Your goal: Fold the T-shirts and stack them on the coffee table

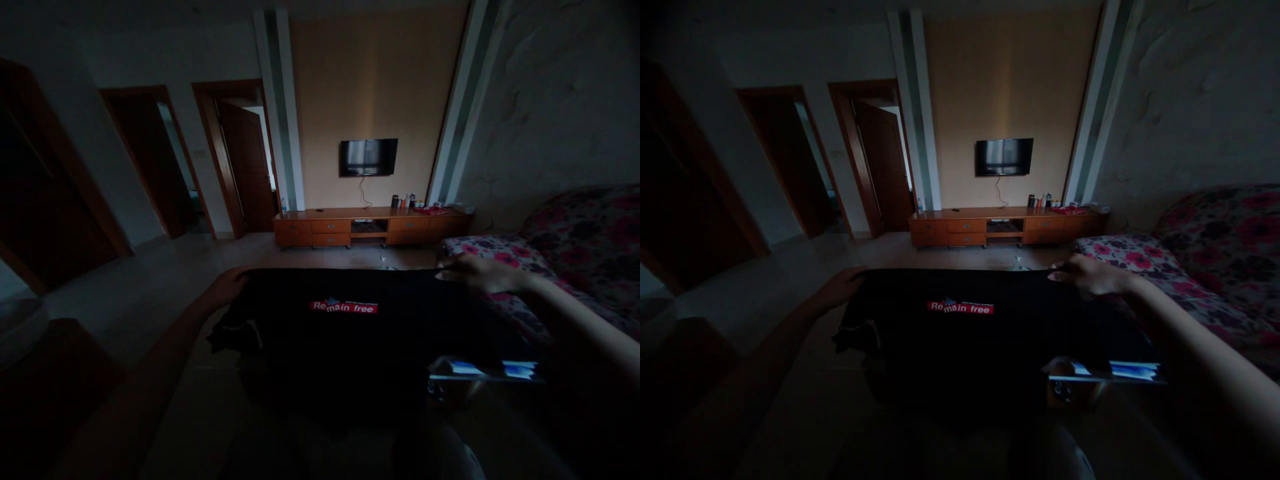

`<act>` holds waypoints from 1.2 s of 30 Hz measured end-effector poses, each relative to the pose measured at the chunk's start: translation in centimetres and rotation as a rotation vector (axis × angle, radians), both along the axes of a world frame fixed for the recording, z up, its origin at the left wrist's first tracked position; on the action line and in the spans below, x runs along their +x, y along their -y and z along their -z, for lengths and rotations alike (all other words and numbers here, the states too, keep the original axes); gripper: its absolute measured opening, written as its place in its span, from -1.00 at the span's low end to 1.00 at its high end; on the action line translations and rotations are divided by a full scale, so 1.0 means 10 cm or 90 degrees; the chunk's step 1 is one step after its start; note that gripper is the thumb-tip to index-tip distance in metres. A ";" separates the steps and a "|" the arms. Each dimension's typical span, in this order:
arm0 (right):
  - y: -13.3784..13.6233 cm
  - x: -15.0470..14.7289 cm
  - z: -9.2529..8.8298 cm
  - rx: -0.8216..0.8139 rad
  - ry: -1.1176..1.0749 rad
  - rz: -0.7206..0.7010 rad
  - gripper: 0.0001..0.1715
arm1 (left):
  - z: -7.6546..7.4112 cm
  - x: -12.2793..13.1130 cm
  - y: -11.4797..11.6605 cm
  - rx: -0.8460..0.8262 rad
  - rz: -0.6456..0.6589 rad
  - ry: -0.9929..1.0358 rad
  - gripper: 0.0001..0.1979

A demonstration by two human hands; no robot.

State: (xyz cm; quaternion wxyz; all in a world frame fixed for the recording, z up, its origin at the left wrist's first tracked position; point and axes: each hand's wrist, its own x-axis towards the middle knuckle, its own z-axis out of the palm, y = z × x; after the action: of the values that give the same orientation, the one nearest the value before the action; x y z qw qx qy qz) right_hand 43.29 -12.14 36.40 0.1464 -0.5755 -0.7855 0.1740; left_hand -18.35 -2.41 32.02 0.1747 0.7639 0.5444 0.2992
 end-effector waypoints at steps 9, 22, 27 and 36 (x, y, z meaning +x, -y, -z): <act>-0.17 -0.09 0.26 0.206 0.011 0.137 -0.51 | 0.07 0.26 0.12 0.064 -0.166 0.124 -0.53; -0.04 -0.34 0.08 0.373 0.113 0.365 -0.65 | -0.13 0.13 0.23 0.242 -0.238 -0.047 -0.63; 0.03 -0.43 0.11 0.385 0.078 0.391 -0.64 | -0.18 0.31 0.31 0.365 -0.350 -0.041 -0.70; 0.25 -0.39 0.12 0.517 0.002 0.398 -0.77 | -0.25 0.29 0.51 0.433 -0.370 -0.026 -0.77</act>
State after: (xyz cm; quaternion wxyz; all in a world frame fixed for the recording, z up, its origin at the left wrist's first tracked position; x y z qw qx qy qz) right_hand 39.37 -14.64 35.17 0.4020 -0.6798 -0.5806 -0.1980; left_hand -15.45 -7.54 34.52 -0.1883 0.5990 0.6104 0.4829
